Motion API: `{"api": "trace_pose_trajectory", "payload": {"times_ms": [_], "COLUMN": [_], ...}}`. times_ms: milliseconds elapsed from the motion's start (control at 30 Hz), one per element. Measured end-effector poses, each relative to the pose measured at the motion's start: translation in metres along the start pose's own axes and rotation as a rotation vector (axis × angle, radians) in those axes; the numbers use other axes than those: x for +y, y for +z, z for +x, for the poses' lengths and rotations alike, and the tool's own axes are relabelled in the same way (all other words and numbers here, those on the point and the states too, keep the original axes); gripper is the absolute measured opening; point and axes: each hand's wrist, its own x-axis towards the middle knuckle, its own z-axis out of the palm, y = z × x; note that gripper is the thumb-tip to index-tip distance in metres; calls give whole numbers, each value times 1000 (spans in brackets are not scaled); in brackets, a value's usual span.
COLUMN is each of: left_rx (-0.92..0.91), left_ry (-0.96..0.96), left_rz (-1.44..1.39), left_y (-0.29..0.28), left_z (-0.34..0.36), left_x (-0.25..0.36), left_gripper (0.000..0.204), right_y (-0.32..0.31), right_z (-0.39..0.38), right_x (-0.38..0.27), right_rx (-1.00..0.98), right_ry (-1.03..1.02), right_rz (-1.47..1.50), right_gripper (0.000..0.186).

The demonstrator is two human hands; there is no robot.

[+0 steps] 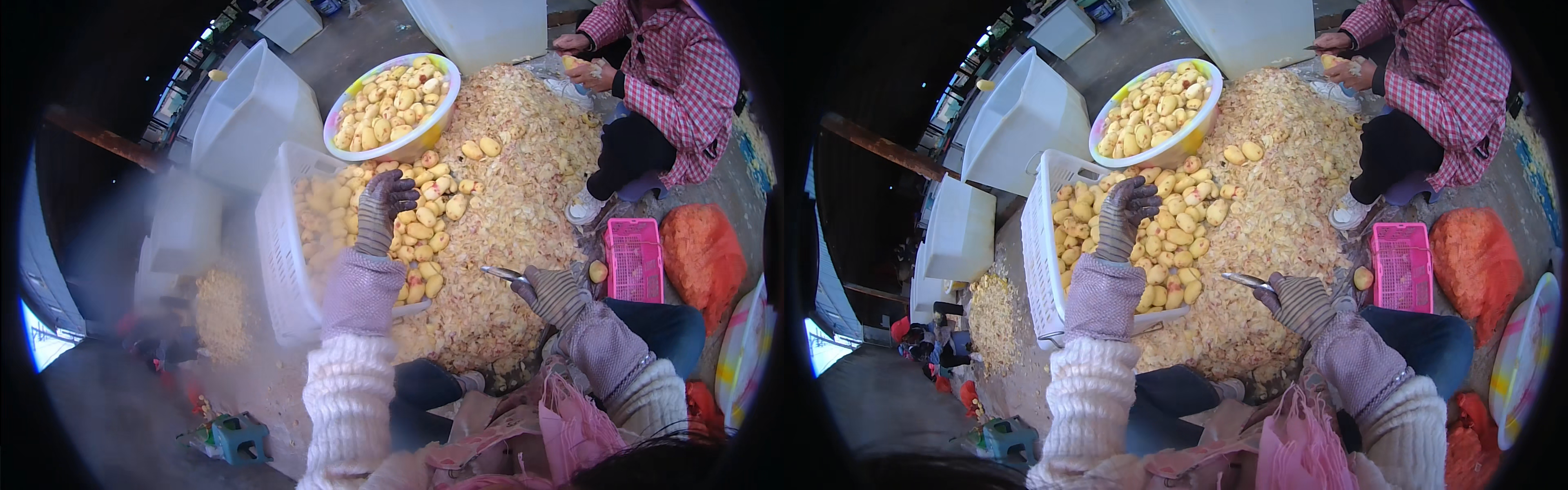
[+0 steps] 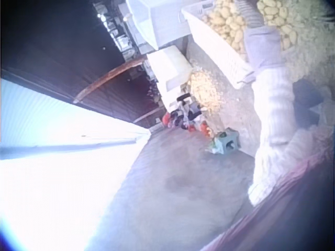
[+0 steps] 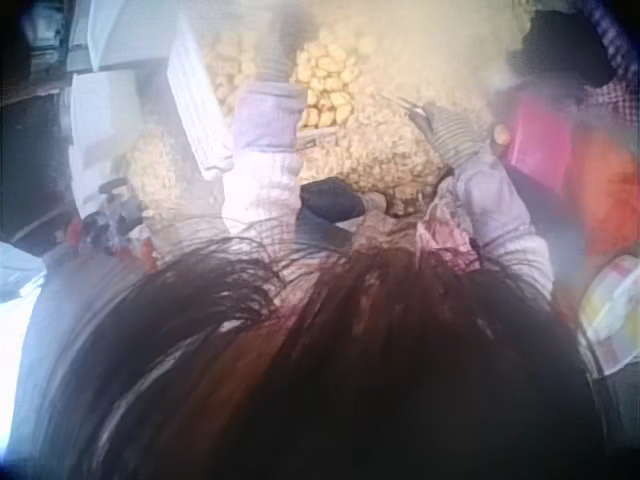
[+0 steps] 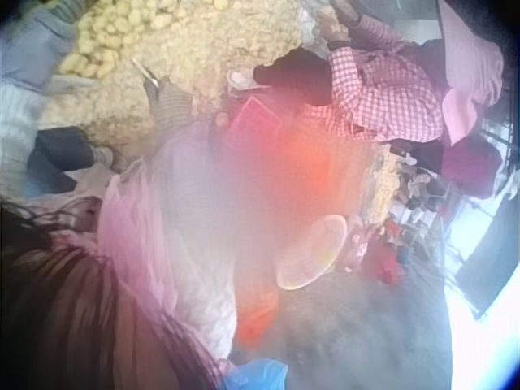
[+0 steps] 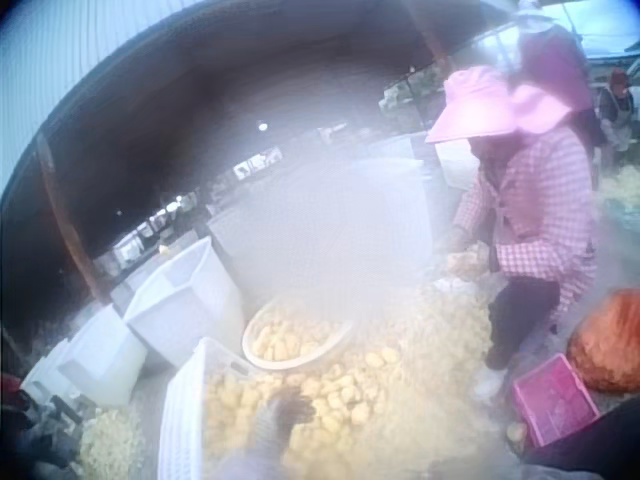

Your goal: The person sits on the floor and peels small yellow fruits with a knife, placing the peeled items into a white basket. A second person nearby also peels fruit. The peeled fruits accumulate in the basket while peels pile on the floor.

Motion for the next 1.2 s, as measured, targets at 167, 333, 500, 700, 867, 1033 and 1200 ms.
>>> {"api": "trace_pose_trajectory", "payload": {"times_ms": [167,333,500,700,867,1033,1200], "left_rx": [17,471,756,305,182,141,146], "left_ry": [-884,-508,-548,-988,-930,-755,-605], "left_rz": [1043,1082,1929,1886,1631,443,-446], "left_y": [-34,-101,-148,-188,-180,-146,-45], "left_z": [-148,-153,-93,-60,-46,-72,-110], "left_x": [-244,-256,-211,-215,-210,-181,-168], "left_gripper": [40,31,46,48,50,52,53], "right_y": [19,39,49,50,34,26,29], "right_z": [-5,6,17,20,15,13,11], "right_x": [15,21,25,28,32,37,23], "right_rx": [-103,-145,-175,-209,-169,-118,-147], "right_ry": [34,22,-14,-28,-35,19,-6], "right_rz": [-58,-5,55,64,96,74,14], "right_gripper": [43,41,40,41,41,44,46]}}
